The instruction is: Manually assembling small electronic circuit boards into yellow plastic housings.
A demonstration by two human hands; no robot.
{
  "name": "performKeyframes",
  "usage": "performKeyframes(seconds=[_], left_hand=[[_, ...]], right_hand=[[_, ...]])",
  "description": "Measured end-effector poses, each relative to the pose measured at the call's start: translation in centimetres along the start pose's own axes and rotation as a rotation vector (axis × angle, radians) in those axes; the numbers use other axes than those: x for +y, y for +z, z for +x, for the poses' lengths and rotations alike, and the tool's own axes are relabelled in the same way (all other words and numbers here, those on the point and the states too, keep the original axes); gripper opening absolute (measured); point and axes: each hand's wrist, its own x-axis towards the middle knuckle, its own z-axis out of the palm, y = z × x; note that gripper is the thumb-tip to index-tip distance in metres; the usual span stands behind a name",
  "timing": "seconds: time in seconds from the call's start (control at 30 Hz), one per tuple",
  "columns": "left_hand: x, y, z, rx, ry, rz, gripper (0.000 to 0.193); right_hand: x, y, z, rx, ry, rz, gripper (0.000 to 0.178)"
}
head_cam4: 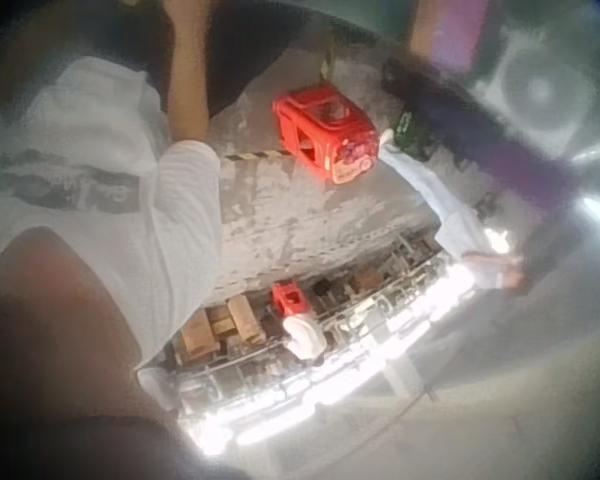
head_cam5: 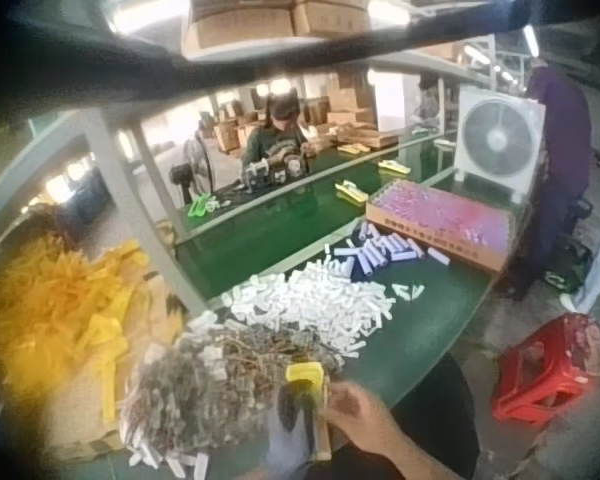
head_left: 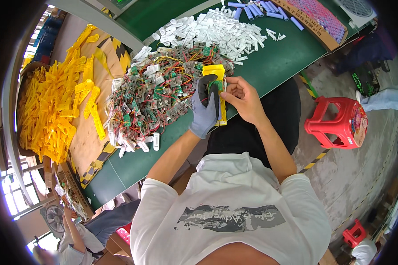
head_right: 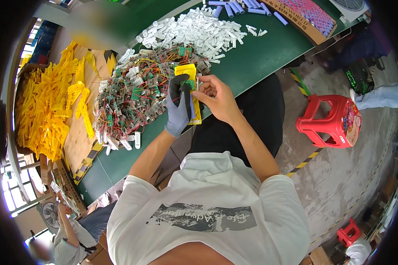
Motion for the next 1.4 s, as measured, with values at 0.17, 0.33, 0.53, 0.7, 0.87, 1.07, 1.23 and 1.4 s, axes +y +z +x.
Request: performKeyframes(seconds=[0.17,0.33,0.53,0.7,0.87,1.07,1.23,1.4], left_hand=[[0.6,0.4,0.1,0.012,0.004,0.012,0.023],[-0.2,0.3,0.2,0.030,0.034,0.076,0.021],[-0.2,0.4,0.4,0.027,0.031,0.099,0.020],[-0.1,0.4,0.4,0.025,0.016,0.068,0.018],[0.5,0.6,0.5,0.006,0.024,0.095,0.018],[0.2,0.7,1.1,-0.053,0.126,0.185,0.016],[0.0,-0.3,0.7,-0.022,-0.009,0.091,0.019],[1.2,0.0,1.1,-0.045,-0.011,0.124,0.020]], right_hand=[[-0.1,0.3,-0.3,0.032,0.027,0.058,0.040],[-0.8,0.8,-0.6,0.035,-0.129,-0.169,0.044],[-0.9,1.3,-0.8,0.055,-0.166,-0.235,0.041],[-1.0,1.9,-1.1,0.154,-0.171,-0.278,0.039],[-0.4,1.5,-1.2,0.161,-0.208,-0.319,0.038],[-0.6,1.6,-1.1,0.216,-0.297,-0.428,0.038],[-0.1,2.3,-0.9,0.204,-0.341,-0.531,0.037],[-0.5,2.0,-0.6,0.173,-0.292,-0.448,0.037]])
